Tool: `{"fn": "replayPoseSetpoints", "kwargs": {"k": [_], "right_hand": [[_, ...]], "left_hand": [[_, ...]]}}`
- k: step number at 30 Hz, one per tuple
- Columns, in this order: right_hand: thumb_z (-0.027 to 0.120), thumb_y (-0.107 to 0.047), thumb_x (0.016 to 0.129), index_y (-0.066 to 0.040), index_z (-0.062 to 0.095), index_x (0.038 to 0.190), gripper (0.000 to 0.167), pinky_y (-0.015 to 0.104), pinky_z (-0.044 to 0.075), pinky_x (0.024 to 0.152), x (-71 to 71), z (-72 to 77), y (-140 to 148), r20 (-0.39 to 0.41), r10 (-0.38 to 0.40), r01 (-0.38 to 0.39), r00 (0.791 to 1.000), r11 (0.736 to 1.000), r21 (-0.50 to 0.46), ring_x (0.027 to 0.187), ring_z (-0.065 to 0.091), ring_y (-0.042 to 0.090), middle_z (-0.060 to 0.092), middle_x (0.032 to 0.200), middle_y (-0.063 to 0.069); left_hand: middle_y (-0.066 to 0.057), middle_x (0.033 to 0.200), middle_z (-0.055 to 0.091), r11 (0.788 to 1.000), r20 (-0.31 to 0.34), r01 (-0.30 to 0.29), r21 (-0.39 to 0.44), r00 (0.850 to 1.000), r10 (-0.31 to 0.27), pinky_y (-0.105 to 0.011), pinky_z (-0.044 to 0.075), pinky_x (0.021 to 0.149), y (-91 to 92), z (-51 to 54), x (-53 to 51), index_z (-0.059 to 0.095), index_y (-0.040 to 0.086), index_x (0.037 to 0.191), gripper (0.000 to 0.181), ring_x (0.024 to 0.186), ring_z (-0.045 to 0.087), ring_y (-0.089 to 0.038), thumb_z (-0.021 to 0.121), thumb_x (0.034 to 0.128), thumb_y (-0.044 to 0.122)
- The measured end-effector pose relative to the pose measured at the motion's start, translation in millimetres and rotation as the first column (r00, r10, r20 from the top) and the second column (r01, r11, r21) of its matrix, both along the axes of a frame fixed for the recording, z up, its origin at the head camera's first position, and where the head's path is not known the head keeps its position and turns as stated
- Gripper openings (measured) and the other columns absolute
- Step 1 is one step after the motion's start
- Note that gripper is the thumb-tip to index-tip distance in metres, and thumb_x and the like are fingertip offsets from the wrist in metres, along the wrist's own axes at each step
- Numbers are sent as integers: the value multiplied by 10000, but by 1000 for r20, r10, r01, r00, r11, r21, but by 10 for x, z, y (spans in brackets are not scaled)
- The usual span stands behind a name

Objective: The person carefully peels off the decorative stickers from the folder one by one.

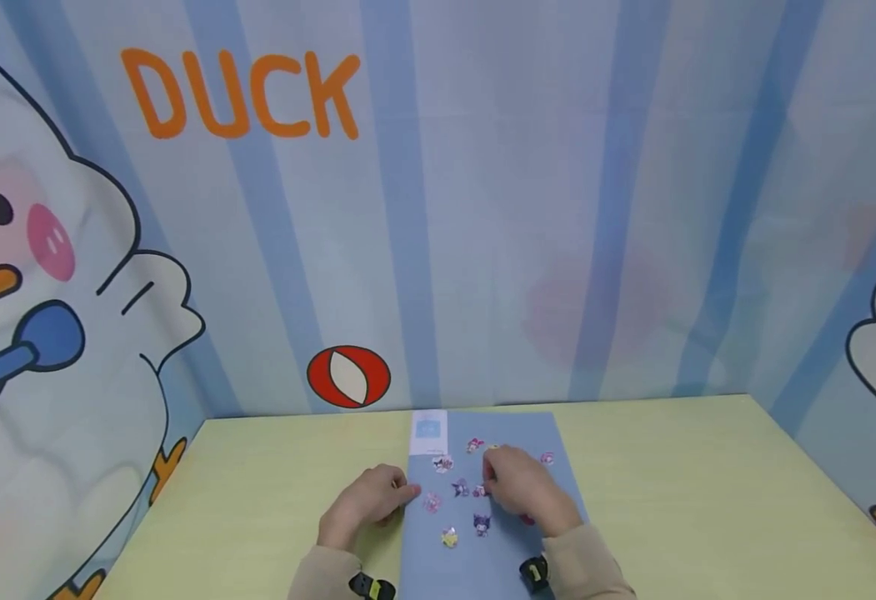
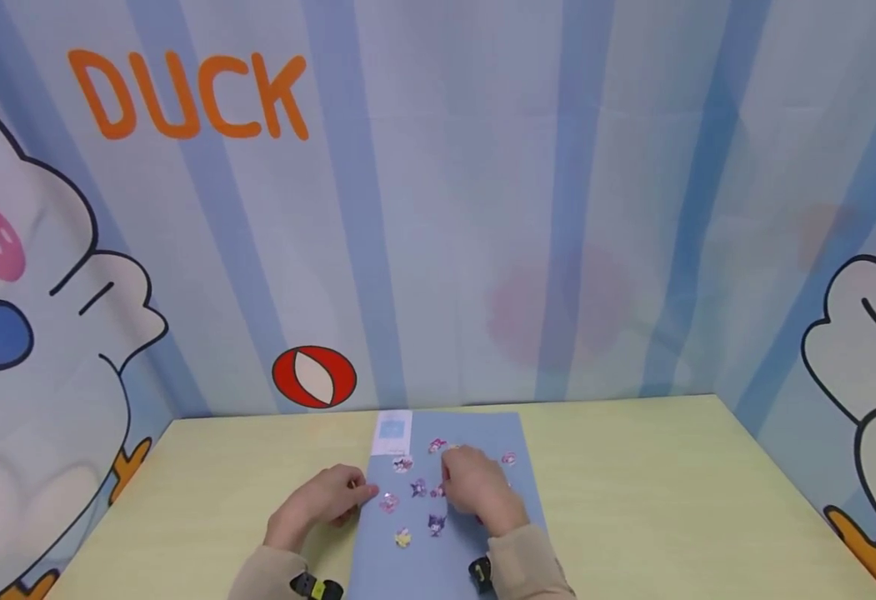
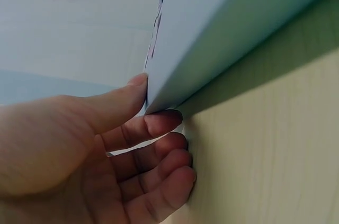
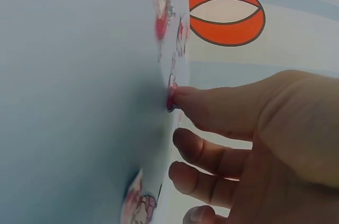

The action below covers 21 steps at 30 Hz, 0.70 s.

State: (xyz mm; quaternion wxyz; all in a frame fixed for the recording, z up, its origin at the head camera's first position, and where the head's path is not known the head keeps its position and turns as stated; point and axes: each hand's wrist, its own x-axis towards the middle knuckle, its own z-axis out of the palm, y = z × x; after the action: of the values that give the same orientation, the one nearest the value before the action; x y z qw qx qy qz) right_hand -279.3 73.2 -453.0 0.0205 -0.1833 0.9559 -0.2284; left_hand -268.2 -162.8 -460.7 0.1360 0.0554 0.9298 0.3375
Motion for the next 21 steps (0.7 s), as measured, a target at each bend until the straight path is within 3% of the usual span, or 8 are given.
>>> {"fn": "replayPoseSetpoints", "kwargs": {"k": [8,16,21], "right_hand": [[668,-90,911,-136,531,768,204,305,405,560,-22,62,57,-16,28,-28,999,1000,-5,668,457,142,471,731,-14],[666,-57,887,-144,524,747,218,303,394,550,20,52,106,-23,64,-65,998,997,-32,662,450,137,464,731,-19],[648,-51,896,-142,514,732,231,305,385,573,2,112,105,-49,82,-85,995,995,-59,662,436,143,458,720,-15]], "left_hand": [[-6,571,470,1000,-1,3,0,1000,-3,-291,354,536,32,38,-34,572,80,764,290,517,421,-140,622,967,281],[-7,581,472,1000,39,-16,0,999,16,-302,358,569,45,1,15,572,86,772,290,543,433,-146,625,966,296],[-19,599,485,999,40,-34,-11,999,35,-306,360,578,33,52,4,572,82,781,281,557,446,-152,628,964,288]]}}
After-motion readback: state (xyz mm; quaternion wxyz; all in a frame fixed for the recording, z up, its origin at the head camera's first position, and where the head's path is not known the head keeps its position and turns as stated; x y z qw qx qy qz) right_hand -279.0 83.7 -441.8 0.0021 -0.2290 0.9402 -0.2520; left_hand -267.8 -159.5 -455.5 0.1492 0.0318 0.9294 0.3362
